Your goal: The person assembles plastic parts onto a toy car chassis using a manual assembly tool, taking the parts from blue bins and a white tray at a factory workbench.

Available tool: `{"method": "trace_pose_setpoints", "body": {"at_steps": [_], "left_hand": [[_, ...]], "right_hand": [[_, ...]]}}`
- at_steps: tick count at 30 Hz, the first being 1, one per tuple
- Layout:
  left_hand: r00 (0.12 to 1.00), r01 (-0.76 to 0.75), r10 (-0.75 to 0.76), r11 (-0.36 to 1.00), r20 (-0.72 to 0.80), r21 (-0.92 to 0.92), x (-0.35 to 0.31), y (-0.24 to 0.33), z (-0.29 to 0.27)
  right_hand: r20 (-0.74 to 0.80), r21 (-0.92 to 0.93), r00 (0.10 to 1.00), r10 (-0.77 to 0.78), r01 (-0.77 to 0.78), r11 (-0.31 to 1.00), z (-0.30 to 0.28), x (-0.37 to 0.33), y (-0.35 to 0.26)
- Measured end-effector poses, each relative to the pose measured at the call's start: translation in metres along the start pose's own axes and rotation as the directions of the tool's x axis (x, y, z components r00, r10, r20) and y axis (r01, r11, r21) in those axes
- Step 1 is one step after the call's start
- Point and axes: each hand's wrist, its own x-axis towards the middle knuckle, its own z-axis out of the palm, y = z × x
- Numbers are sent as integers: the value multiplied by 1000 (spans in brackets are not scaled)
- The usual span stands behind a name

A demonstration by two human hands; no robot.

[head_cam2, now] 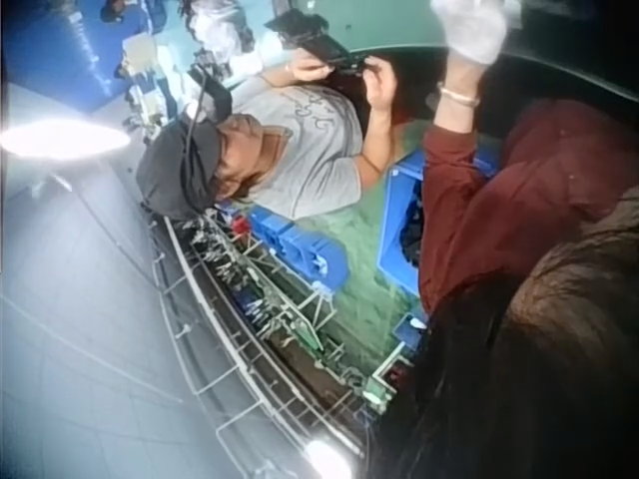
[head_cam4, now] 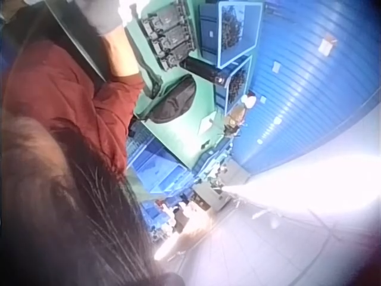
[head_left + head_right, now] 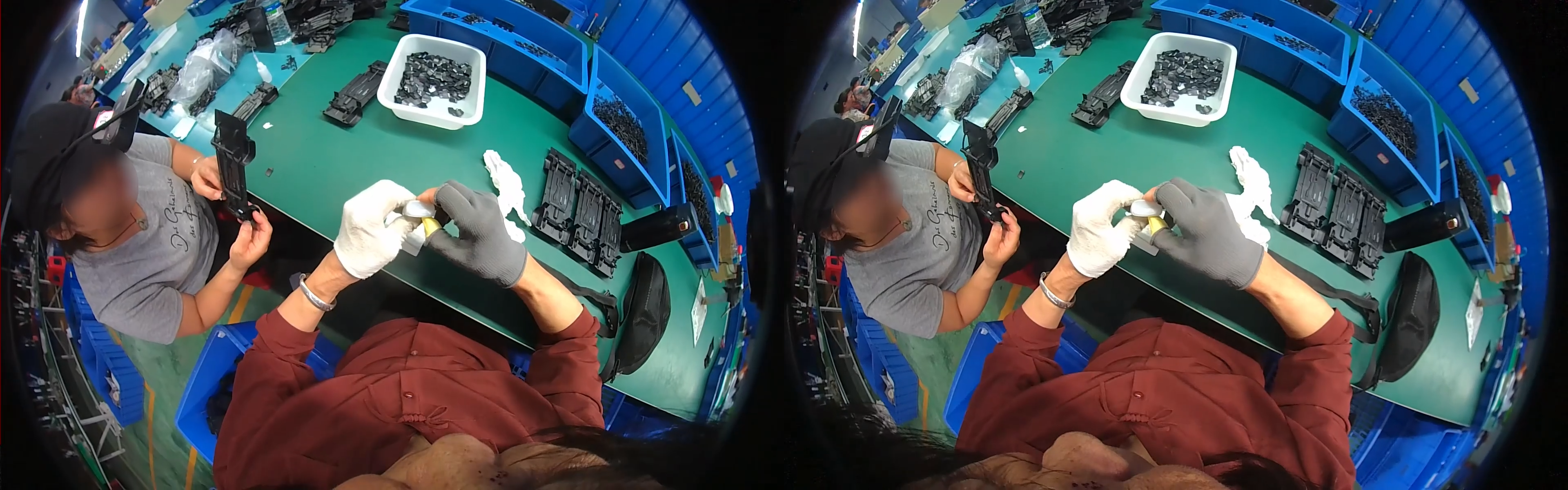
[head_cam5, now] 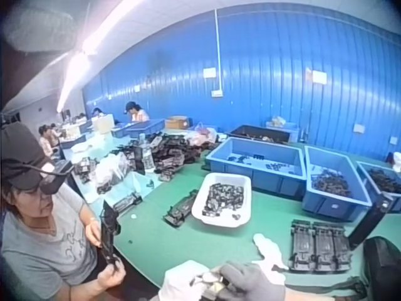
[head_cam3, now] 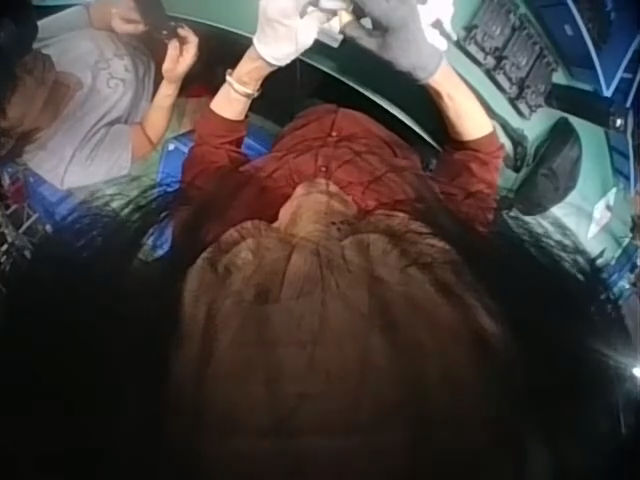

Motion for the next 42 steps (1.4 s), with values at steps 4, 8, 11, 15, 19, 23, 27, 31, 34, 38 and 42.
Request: {"method": "trace_pose_setpoints", "body": {"at_steps": [4, 8, 11, 15, 19, 23, 27, 31, 34, 38, 42], "left_hand": [[1000, -3, 3, 1000, 7, 8, -2, -2, 0], [1000, -10, 10, 1000, 5, 6, -2, -2, 0], [999, -42, 42, 999, -16, 6, -1, -3, 1], [999, -37, 37, 999, -7, 10, -1, -3, 0], [1000, -18, 18, 1000, 1, -16, -3, -2, 1], [1000, -19, 19, 1000, 1, -19, -2, 0, 0], [1000, -16, 16, 1000, 2, -25, -1, -1, 0], [1000, -19, 19, 1000, 2, -9, -1, -4, 0], [1000, -29, 29, 1000, 2, -4, -1, -6, 1], [1000, -27, 27, 1000, -2, -12, -1, -5, 0], [1000, -14, 14, 999, 5, -34, 0, -4, -1]], "right_hand": [[28, 8, 1000, 5, -5, 1000, -2, 0, 0], [31, 1, 999, -19, 19, 1000, -2, 0, 1], [34, -15, 999, -27, 28, 999, -2, -1, 3], [25, 2, 999, -36, 36, 999, -2, 0, 3], [35, 3, 999, -26, 26, 1000, -2, 0, 3], [27, -4, 999, -31, 31, 1000, -1, -1, 3], [28, -9, 999, -37, 37, 999, -2, 0, 3], [29, -18, 999, -37, 37, 999, -2, 0, 3], [22, -10, 999, -49, 49, 999, -2, 1, 4], [29, -19, 999, -41, 42, 999, -3, 2, 3], [33, -24, 999, -41, 42, 999, -2, 2, 4]]}}
